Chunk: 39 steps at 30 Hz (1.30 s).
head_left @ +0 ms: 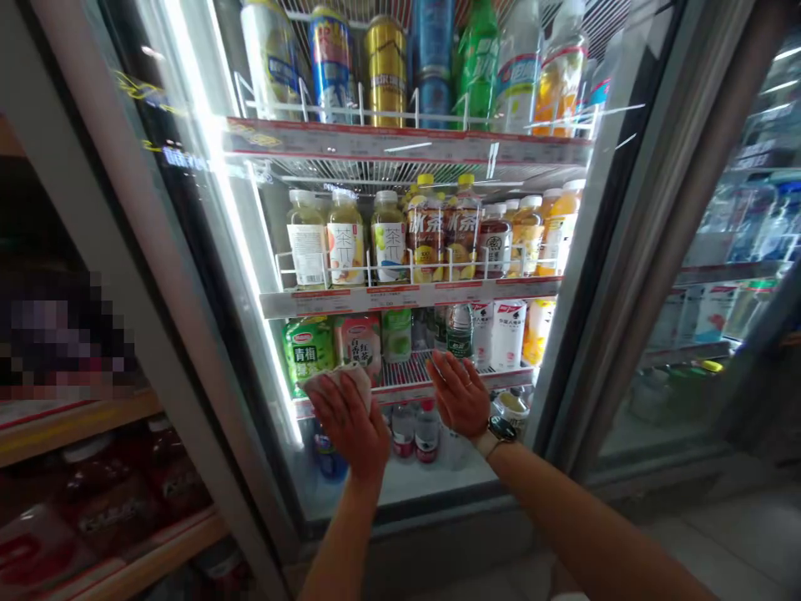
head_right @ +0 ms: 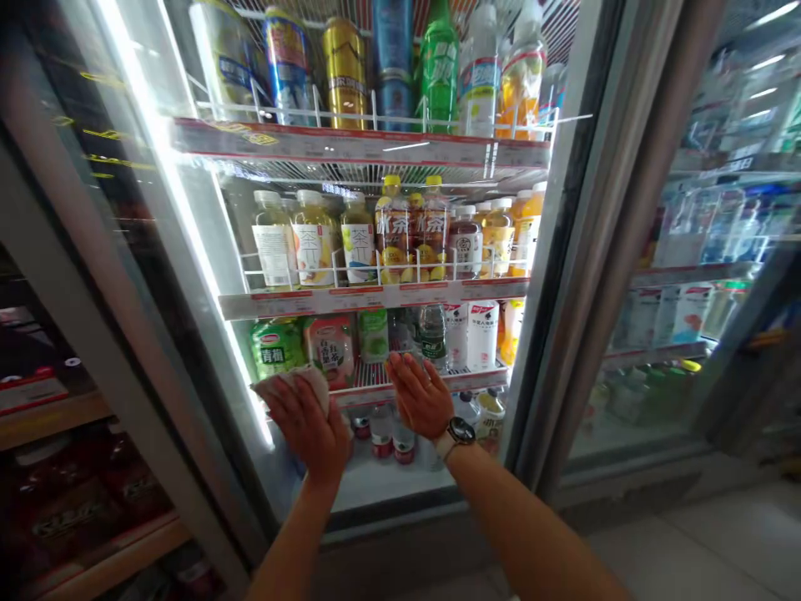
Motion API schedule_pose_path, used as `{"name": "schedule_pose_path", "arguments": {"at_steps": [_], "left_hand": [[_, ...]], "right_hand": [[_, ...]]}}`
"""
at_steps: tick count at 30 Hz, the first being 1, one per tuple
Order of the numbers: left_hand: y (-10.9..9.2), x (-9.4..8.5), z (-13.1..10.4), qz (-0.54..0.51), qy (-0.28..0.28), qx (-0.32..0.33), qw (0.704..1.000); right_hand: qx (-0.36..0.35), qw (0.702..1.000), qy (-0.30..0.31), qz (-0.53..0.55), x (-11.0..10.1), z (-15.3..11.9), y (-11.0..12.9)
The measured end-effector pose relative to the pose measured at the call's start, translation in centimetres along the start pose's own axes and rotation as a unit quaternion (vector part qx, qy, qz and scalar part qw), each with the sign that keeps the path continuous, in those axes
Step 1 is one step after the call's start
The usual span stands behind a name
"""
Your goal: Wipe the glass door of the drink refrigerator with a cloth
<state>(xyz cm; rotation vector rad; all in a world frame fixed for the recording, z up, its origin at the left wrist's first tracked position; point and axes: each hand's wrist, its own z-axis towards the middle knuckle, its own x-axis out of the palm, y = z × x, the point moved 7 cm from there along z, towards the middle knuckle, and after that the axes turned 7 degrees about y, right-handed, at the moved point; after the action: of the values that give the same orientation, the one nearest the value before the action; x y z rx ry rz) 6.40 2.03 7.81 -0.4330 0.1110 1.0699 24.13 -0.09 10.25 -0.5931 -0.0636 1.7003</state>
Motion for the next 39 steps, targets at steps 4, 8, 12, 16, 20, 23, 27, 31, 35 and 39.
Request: {"name": "schedule_pose_path", "arguments": {"at_steps": [4, 8, 12, 16, 20, 23, 27, 31, 35, 39], "left_hand": [[-4.2, 2.9, -2.5, -0.001, 0.023, 0.079, 0.997], [-6.1, 3.8, -3.9, -0.006, 0.027, 0.163, 0.986], [-4.3, 2.8, -2.8, -0.017, 0.041, 0.177, 0.983], [1.0, 0.2, -0.1, 0.016, 0.058, 0.104, 0.993], [8.0, -3.7, 1.8, 0.031, 0.04, 0.011, 0.999], [11.5, -5.6, 1.6, 0.039, 0.045, 0.008, 0.998], [12.6, -5.9, 0.5, 0.046, 0.051, 0.015, 0.998], [10.4, -5.3, 0.7, 0.033, 0.013, 0.003, 0.999], [6.9, -4.2, 2.0, 0.011, -0.019, -0.04, 0.999], [1.9, -2.5, 2.5, -0.007, -0.046, -0.014, 0.999]], "right_hand": [[-0.004, 1.0, -0.008, -0.017, 0.0, 0.1, 0.0], [-0.009, 0.999, -0.018, -0.03, -0.1, 0.1, 0.0], [-0.001, 0.999, -0.01, -0.036, 0.0, 0.0, -0.1], [-0.003, 1.0, -0.004, -0.015, 0.0, -0.2, -0.2], [0.006, 1.0, 0.005, 0.001, 0.1, -0.4, -0.2], [0.011, 1.0, 0.003, 0.011, 0.0, -0.4, -0.2], [0.007, 1.0, -0.003, 0.02, -0.3, -0.3, 0.0], [0.007, 1.0, -0.006, 0.013, -0.5, -0.1, 0.0], [0.005, 1.0, -0.008, 0.01, -0.4, 0.0, 0.1], [0.006, 1.0, -0.002, -0.007, -0.1, 0.0, 0.0]]}}
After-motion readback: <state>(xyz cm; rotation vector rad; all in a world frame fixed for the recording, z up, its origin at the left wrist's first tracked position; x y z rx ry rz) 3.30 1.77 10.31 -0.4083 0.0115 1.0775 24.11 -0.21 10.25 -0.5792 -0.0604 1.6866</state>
